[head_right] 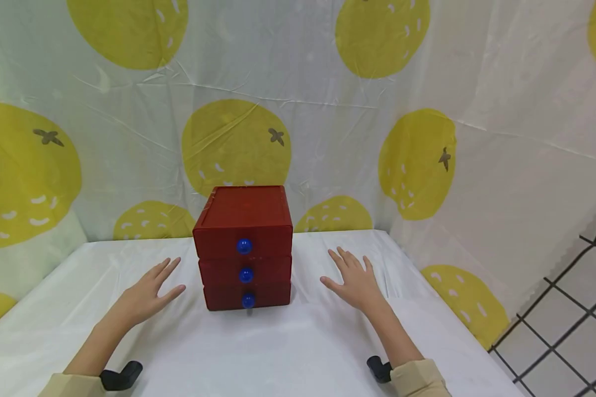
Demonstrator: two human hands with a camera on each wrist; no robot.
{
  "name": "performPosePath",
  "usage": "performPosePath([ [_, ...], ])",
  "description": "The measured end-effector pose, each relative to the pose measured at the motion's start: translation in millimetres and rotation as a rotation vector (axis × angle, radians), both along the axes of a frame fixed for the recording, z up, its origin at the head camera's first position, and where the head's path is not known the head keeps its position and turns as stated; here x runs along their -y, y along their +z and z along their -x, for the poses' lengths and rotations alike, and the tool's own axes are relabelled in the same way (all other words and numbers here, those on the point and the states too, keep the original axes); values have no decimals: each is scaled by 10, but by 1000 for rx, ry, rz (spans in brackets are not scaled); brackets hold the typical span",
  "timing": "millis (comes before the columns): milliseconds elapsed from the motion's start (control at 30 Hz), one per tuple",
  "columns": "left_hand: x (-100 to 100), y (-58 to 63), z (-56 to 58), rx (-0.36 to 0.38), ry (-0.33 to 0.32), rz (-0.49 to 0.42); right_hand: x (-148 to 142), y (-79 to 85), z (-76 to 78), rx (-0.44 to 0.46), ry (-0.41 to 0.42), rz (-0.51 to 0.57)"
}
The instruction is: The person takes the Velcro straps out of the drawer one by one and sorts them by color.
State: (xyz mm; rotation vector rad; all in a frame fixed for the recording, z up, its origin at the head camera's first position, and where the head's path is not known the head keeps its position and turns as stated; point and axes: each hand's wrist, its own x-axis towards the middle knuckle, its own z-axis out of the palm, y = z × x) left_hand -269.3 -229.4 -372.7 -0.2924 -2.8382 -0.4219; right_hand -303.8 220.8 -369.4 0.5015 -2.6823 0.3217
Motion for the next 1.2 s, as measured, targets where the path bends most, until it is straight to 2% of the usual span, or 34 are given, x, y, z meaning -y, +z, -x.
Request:
performPosePath([
  [267, -26, -26, -12, 23, 16, -18, 52, 8, -18, -38, 20, -21],
  [867, -117, -9, -13, 3, 34, -20, 132, 39, -47, -121, 38, -3],
  [1200, -153, -10, 32, 0, 36, -38, 173, 51, -54, -180, 55, 28],
])
